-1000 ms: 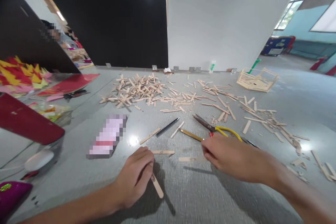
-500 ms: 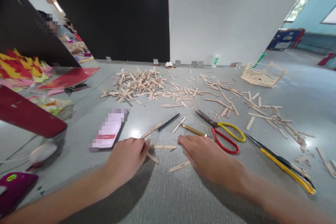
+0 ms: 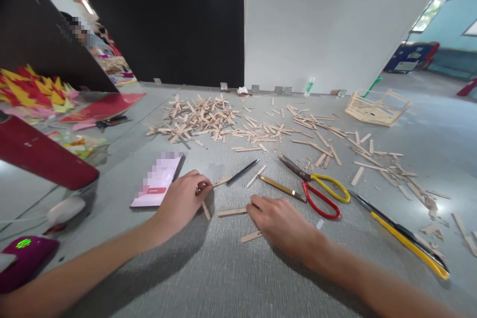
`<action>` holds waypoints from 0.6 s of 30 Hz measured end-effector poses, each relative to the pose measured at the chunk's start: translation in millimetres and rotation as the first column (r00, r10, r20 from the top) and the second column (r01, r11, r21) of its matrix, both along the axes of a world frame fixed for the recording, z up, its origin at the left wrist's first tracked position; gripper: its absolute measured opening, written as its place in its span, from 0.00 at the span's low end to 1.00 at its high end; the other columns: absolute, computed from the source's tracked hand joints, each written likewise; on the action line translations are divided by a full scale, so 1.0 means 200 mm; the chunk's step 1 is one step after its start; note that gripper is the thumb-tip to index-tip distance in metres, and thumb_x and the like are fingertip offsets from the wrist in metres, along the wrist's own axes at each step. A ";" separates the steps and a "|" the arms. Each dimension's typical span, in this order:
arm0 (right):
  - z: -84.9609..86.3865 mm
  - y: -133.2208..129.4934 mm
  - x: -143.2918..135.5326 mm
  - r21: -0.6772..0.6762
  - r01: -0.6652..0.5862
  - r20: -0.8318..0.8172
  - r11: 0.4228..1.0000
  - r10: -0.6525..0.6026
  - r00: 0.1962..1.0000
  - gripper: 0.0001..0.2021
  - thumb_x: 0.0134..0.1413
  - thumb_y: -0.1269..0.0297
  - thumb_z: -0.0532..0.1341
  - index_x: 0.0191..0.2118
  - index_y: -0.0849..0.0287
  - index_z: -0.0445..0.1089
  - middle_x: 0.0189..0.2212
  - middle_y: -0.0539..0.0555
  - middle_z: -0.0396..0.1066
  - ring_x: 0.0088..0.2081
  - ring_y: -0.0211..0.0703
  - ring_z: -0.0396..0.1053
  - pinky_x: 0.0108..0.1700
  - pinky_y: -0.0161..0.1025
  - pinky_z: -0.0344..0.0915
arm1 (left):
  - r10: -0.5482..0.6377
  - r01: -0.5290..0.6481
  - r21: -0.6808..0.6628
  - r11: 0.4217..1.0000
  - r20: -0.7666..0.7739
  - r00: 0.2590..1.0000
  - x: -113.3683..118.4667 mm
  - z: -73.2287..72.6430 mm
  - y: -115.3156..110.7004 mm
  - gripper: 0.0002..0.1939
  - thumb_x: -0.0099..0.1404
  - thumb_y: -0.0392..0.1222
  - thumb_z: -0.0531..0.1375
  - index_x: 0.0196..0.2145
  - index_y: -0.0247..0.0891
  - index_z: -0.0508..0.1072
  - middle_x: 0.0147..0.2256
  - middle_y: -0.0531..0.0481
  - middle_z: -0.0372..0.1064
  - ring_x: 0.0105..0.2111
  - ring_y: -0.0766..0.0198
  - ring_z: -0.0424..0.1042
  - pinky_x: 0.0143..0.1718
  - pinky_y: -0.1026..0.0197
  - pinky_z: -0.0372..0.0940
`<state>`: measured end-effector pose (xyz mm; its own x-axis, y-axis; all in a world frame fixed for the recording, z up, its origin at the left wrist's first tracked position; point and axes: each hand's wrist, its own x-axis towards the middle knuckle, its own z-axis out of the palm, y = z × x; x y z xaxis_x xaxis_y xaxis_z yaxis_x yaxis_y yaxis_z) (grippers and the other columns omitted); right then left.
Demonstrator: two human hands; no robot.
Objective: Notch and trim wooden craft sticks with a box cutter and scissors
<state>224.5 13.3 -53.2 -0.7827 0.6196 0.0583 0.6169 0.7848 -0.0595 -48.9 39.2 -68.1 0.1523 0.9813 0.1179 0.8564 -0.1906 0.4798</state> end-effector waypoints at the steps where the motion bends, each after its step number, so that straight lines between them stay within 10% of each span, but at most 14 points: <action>1: 0.00 0.00 0.00 0.003 0.000 -0.004 1.000 0.000 1.000 0.12 0.67 0.84 0.58 0.39 0.62 0.75 0.35 0.55 0.74 0.29 0.42 0.68 0.31 0.42 0.53 | 0.001 -0.002 0.006 1.000 0.031 1.000 0.00 -0.01 0.00 0.10 0.72 0.32 0.58 0.33 0.39 0.75 0.35 0.48 0.71 0.33 0.57 0.73 0.36 0.57 0.64; 14: -0.01 0.00 -0.02 -0.012 0.107 -0.238 0.994 -0.106 0.965 0.09 0.75 0.72 0.57 0.51 0.62 0.74 0.40 0.58 0.79 0.32 0.44 0.75 0.33 0.40 0.67 | -0.077 0.186 -0.172 0.967 0.500 0.862 0.09 0.15 -0.08 0.13 0.76 0.48 0.56 0.35 0.40 0.72 0.29 0.53 0.69 0.28 0.62 0.68 0.32 0.62 0.62; 18: 0.02 -0.04 -0.05 -0.355 0.227 -0.563 0.907 -0.401 0.723 0.18 0.76 0.63 0.57 0.65 0.61 0.64 0.36 0.52 0.78 0.25 0.38 0.69 0.30 0.37 0.70 | -0.102 0.293 -0.265 0.918 0.558 0.824 0.11 0.20 -0.13 0.12 0.73 0.47 0.59 0.34 0.39 0.74 0.30 0.53 0.71 0.29 0.63 0.69 0.31 0.62 0.61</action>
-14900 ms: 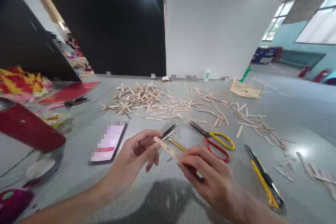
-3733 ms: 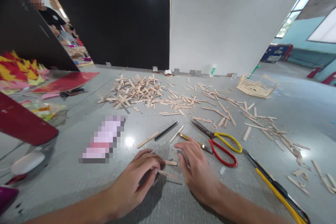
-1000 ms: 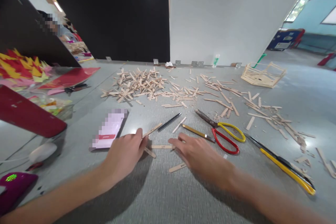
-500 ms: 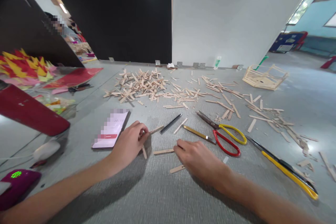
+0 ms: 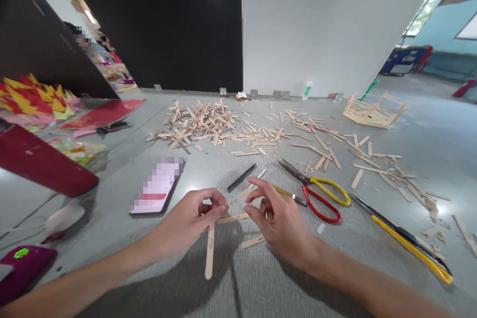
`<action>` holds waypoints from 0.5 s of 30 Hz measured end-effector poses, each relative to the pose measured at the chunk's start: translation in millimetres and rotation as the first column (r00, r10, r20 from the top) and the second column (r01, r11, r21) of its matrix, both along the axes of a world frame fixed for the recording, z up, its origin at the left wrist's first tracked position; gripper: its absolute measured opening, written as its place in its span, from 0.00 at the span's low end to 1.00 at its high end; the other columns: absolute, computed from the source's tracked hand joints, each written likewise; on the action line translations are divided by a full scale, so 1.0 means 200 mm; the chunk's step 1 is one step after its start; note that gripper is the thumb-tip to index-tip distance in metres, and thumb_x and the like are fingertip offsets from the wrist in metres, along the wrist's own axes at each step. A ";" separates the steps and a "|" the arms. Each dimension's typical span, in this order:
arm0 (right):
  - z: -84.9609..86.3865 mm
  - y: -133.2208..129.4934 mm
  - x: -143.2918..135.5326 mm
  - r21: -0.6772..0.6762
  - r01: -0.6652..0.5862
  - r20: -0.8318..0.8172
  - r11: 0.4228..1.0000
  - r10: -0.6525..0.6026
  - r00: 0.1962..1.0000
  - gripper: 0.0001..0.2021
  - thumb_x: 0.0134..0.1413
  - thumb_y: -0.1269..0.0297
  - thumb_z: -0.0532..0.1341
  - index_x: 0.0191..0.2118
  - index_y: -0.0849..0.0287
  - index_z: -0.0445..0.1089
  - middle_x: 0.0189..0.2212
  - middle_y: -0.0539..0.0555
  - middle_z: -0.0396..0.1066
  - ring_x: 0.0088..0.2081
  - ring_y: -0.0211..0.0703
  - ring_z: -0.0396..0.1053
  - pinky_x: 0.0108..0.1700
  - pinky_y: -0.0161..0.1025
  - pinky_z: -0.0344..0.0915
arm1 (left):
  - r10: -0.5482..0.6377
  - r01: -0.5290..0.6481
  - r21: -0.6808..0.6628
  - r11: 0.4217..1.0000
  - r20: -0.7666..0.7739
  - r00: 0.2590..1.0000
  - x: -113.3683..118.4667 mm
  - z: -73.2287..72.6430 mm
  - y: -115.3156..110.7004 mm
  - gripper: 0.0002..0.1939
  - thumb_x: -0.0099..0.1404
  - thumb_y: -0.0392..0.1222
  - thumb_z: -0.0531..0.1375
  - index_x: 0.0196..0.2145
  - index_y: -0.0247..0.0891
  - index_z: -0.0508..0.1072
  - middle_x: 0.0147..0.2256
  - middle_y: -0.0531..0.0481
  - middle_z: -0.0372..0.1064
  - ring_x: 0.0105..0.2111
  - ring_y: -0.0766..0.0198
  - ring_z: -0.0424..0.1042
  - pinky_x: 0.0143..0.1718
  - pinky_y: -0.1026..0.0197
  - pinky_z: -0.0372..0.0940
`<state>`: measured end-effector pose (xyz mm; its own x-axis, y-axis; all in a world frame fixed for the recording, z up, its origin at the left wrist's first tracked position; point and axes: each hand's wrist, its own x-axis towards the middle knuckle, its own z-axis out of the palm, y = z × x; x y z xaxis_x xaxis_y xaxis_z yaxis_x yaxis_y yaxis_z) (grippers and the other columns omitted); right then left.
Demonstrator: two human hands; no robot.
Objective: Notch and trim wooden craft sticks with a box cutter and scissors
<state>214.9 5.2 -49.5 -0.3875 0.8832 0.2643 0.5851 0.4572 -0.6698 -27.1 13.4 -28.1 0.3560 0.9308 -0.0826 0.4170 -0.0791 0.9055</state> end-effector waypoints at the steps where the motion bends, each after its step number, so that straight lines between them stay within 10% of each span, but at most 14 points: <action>1: 0.01 -0.01 -0.01 -0.114 -0.003 -0.122 0.994 -0.011 0.992 0.16 0.76 0.60 0.58 0.63 0.58 0.67 0.33 0.49 0.76 0.24 0.37 0.68 0.28 0.36 0.69 | -0.022 0.022 -0.020 1.000 0.010 1.000 0.01 0.01 -0.01 0.11 0.72 0.47 0.60 0.34 0.39 0.75 0.30 0.53 0.71 0.29 0.63 0.69 0.31 0.62 0.61; 7: 0.11 -0.04 -0.05 -0.448 -0.101 -0.432 0.888 -0.116 0.894 0.14 0.73 0.52 0.62 0.39 0.57 0.73 0.29 0.49 0.75 0.22 0.32 0.63 0.23 0.32 0.59 | -0.071 0.086 -0.136 0.987 0.109 0.991 0.02 0.05 -0.05 0.10 0.72 0.45 0.61 0.35 0.39 0.75 0.27 0.56 0.65 0.27 0.65 0.62 0.30 0.64 0.58; 15: 0.10 -0.05 -0.05 -0.427 -0.052 -0.366 0.903 -0.119 0.923 0.15 0.73 0.50 0.62 0.40 0.57 0.74 0.30 0.51 0.76 0.23 0.35 0.64 0.25 0.34 0.62 | -0.063 0.088 -0.171 0.981 0.146 0.987 0.02 0.04 -0.05 0.09 0.71 0.46 0.63 0.34 0.39 0.75 0.26 0.58 0.62 0.25 0.66 0.58 0.30 0.64 0.57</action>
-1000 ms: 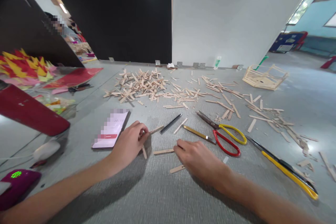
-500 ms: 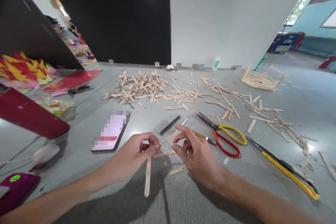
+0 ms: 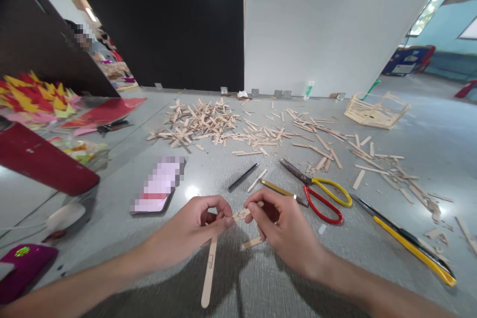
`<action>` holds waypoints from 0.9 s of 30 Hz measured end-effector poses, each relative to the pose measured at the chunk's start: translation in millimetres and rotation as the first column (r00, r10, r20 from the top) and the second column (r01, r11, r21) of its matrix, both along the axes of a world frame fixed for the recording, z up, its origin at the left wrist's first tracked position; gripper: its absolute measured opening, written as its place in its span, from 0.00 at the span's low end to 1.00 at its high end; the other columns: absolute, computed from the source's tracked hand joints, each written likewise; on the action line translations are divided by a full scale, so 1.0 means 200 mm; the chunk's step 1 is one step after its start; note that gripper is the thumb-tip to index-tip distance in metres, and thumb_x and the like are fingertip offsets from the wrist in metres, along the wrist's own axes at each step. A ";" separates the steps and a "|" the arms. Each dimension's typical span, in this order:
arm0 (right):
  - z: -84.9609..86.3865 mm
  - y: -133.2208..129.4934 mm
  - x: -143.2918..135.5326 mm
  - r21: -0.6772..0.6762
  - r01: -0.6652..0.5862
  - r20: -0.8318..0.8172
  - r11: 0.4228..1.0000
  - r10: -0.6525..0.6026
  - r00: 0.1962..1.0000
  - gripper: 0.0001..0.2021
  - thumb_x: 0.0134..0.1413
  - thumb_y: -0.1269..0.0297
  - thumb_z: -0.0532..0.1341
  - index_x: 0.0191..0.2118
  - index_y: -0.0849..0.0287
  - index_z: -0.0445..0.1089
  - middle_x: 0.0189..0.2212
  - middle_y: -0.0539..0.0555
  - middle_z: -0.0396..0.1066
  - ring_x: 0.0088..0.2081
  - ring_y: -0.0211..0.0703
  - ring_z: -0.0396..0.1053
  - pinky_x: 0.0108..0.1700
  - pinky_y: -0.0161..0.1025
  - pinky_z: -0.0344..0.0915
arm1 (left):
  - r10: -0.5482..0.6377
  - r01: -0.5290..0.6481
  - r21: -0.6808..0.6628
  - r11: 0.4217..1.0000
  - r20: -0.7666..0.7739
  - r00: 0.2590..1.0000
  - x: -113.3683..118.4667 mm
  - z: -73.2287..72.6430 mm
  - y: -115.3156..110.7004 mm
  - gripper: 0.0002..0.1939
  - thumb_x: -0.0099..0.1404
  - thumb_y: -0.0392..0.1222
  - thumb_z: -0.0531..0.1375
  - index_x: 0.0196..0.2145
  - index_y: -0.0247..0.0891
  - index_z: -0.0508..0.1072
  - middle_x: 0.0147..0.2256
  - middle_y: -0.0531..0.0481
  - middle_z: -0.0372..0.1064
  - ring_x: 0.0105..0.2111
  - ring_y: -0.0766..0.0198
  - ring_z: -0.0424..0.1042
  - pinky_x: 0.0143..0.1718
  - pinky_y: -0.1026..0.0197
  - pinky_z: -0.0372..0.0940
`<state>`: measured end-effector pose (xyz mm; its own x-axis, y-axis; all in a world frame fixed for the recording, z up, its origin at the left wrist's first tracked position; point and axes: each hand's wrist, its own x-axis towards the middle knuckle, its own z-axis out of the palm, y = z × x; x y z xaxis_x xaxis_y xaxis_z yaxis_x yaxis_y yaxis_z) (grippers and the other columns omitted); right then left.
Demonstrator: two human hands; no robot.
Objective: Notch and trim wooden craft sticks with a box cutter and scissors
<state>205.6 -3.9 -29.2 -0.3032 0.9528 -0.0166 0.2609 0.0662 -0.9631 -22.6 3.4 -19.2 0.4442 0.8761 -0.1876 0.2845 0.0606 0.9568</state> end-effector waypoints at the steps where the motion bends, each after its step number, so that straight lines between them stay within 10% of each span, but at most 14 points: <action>1: -0.01 0.00 0.00 0.036 0.006 0.041 0.999 -0.008 0.999 0.15 0.73 0.52 0.61 0.40 0.57 0.75 0.30 0.51 0.76 0.23 0.35 0.65 0.26 0.35 0.63 | 0.002 -0.002 0.004 1.000 -0.013 1.000 0.00 -0.01 0.00 0.09 0.71 0.46 0.63 0.35 0.39 0.75 0.26 0.58 0.62 0.26 0.66 0.59 0.30 0.64 0.57; 12: -0.02 0.03 0.03 0.230 -0.050 0.262 0.972 -0.012 0.965 0.13 0.75 0.59 0.59 0.41 0.56 0.79 0.30 0.50 0.79 0.26 0.39 0.69 0.29 0.36 0.65 | 0.001 0.001 0.023 1.000 -0.073 0.997 -0.01 -0.08 0.04 0.12 0.69 0.49 0.63 0.34 0.38 0.79 0.29 0.52 0.70 0.28 0.63 0.64 0.30 0.62 0.57; 19: -0.05 0.06 0.08 0.573 -0.299 0.522 0.763 -0.059 0.851 0.17 0.77 0.70 0.53 0.59 0.61 0.76 0.57 0.65 0.80 0.56 0.54 0.80 0.55 0.48 0.77 | 0.170 -0.170 0.009 0.985 -0.050 0.984 -0.08 -0.15 0.17 0.19 0.65 0.57 0.66 0.32 0.36 0.78 0.27 0.53 0.67 0.24 0.66 0.62 0.26 0.63 0.55; 27: -0.06 0.10 0.13 0.425 -0.406 0.754 0.809 -0.069 0.653 0.12 0.72 0.74 0.59 0.44 0.56 0.80 0.50 0.59 0.82 0.51 0.52 0.81 0.50 0.45 0.77 | 0.489 -0.488 0.088 0.868 0.013 0.872 -0.12 -0.24 0.22 0.42 0.67 0.57 0.63 0.71 0.37 0.57 0.31 0.59 0.63 0.23 0.66 0.62 0.24 0.64 0.58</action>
<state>230.7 17.0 -40.9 -0.5741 0.8013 0.1683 0.7594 0.5979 -0.2564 -47.5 48.1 -68.2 -0.0462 0.9935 -0.1038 0.2488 0.1121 0.9621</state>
